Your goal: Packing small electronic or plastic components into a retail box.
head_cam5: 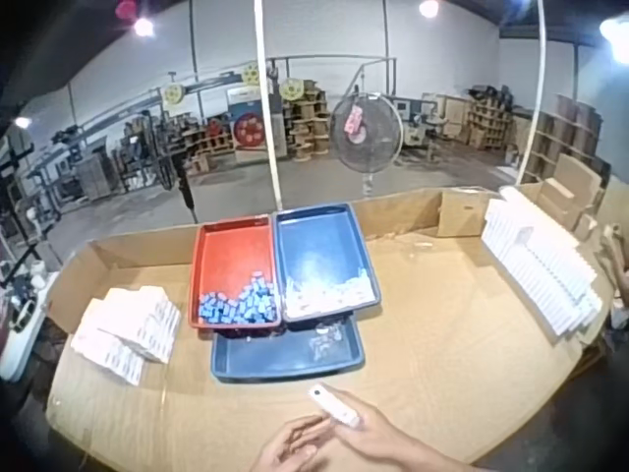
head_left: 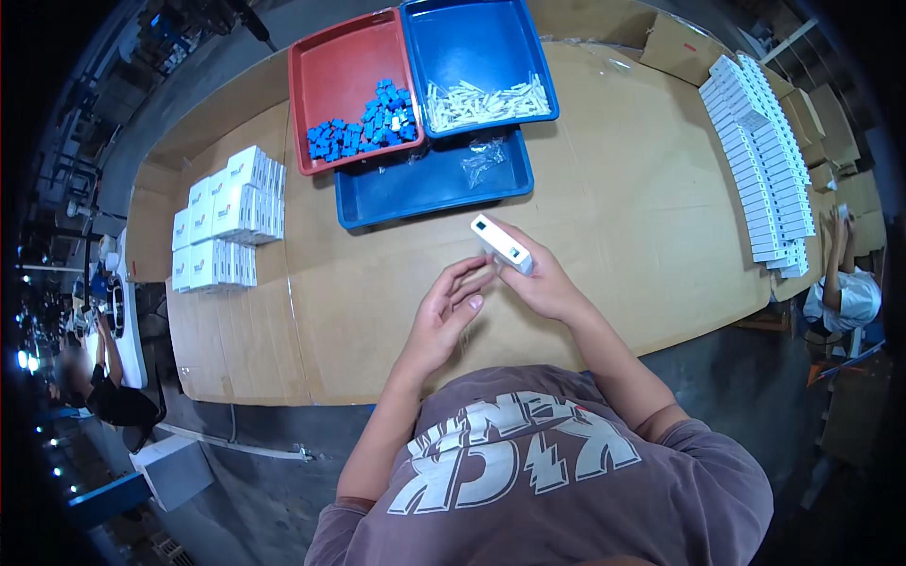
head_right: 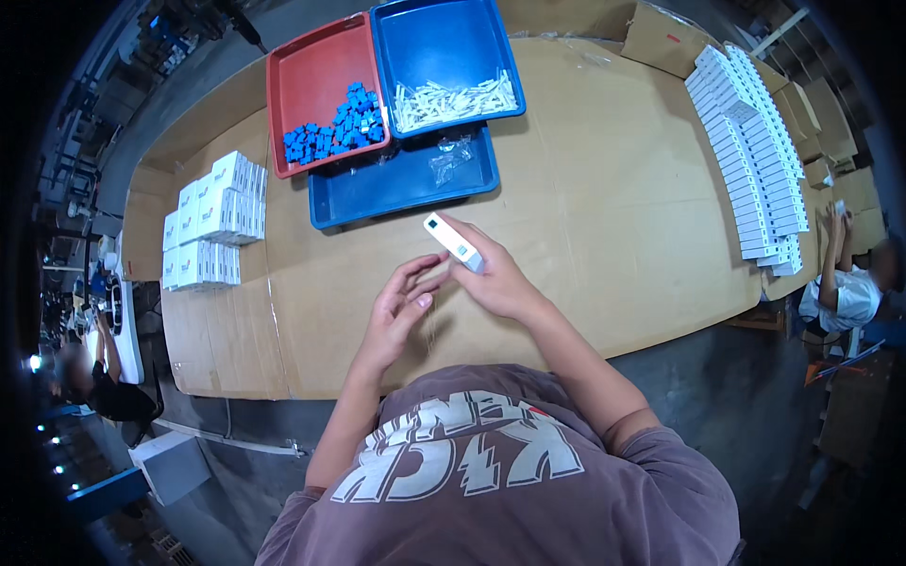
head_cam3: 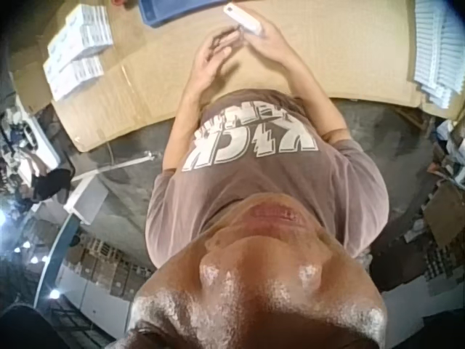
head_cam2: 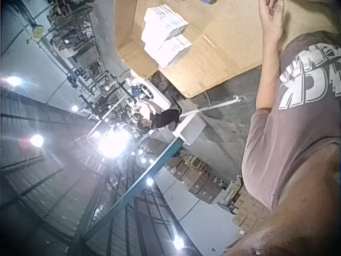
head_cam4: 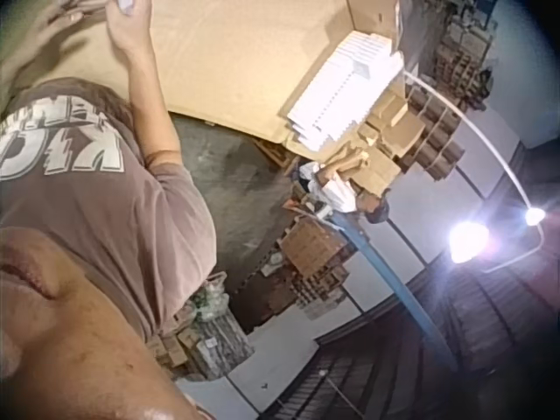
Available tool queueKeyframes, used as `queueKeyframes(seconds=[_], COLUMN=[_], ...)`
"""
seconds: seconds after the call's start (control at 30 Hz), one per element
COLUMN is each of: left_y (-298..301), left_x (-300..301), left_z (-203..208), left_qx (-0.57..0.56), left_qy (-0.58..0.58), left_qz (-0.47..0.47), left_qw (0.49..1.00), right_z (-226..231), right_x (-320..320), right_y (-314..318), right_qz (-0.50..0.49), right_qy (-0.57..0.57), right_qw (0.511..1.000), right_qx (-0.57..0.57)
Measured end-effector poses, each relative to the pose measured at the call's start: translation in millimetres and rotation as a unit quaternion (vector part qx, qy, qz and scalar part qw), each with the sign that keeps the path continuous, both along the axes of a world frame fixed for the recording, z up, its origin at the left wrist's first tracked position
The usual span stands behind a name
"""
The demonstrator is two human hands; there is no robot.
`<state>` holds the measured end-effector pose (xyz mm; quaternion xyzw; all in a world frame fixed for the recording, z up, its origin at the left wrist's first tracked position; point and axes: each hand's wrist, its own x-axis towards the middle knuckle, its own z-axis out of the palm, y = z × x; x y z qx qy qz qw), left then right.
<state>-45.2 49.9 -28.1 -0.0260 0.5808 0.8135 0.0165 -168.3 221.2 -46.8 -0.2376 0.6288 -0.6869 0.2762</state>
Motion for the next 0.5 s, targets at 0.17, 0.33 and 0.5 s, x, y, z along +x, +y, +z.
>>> queueKeyframes(seconds=[0.17,0.33,0.5], left_y=[16.7,32.0,45.7], left_x=[-8.6,-7.4,-17.9], left_z=[-28.4,-41.0,-42.8], left_qx=[-0.063,-0.119,-0.154], left_qy=[-0.087,-0.118,-0.098], left_qz=[-0.011,-0.022,-0.012], left_qw=[0.994,0.986,0.983], right_z=[-30.5,-57.8,-35.8], right_x=[-30.5,-82.9,-121.3], right_y=[51.5,150.9,250.1], right_qz=[-0.13,-0.328,-0.585], right_qy=[0.049,-0.046,0.004], right_qw=[0.977,0.932,0.811], right_qx=[0.162,0.149,0.004])
